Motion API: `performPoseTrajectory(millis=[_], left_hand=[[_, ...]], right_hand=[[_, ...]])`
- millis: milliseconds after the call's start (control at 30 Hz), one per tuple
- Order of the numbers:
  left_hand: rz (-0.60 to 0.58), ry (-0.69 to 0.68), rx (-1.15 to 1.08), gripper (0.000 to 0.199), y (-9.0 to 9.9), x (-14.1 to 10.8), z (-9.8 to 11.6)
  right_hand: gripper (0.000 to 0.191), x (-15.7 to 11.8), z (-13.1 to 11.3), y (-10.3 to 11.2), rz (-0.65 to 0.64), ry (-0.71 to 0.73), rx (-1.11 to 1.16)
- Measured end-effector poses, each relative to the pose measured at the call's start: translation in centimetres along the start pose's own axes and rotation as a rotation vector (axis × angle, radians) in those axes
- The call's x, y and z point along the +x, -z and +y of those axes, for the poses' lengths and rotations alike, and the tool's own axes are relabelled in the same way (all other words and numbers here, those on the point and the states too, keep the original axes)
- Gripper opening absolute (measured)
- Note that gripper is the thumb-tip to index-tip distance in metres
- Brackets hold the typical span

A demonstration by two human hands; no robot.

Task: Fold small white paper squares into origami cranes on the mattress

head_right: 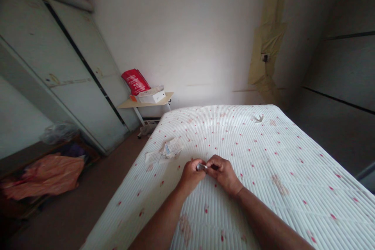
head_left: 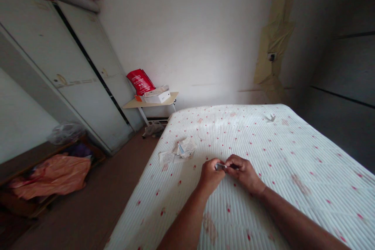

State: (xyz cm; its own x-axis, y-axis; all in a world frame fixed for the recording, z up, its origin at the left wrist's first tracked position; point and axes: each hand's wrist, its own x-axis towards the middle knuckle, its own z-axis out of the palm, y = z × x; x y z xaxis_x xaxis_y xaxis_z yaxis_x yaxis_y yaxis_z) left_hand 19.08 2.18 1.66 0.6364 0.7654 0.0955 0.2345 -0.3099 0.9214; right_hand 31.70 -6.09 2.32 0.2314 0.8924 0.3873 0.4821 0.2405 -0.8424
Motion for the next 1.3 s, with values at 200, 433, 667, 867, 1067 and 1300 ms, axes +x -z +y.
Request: performPoseTrajectory(millis=[200,433,667,867,1067,1300], left_hand=[[-0.009,-0.003,-0.009,0.011,-0.1,-0.2,-0.1],[0.000,-0.015,0.049,0.007,-0.2,-0.3,-0.4],[-0.017,0.044,-0.026,0.009,0.0,-0.2,0.1],[0.010,0.169,-0.259,0.018,0.5,0.0,0.7],[0.032,0.195,-0.435,0.013,0.2,0.1,0.6],[0.008,0.174,-0.360,0.011,-0.1,0.1,0.2]], right_hand=[[0.017,-0.2,-0.2,-0.2,0.032,-0.043,0.012],[0.019,0.0,0.0,-0.4,0.048,-0.122,0.133],[0.026,0.3,-1.1,0.3,0.176,-0.166,0.159],[0.022,0.3,-1.0,1.0,0.230,-0.185,0.190],[0.015,-0.1,0.1,-0.6,0.015,-0.211,0.253],[0.018,0.3,-0.5,-0.7,0.125,-0.153,0.063]])
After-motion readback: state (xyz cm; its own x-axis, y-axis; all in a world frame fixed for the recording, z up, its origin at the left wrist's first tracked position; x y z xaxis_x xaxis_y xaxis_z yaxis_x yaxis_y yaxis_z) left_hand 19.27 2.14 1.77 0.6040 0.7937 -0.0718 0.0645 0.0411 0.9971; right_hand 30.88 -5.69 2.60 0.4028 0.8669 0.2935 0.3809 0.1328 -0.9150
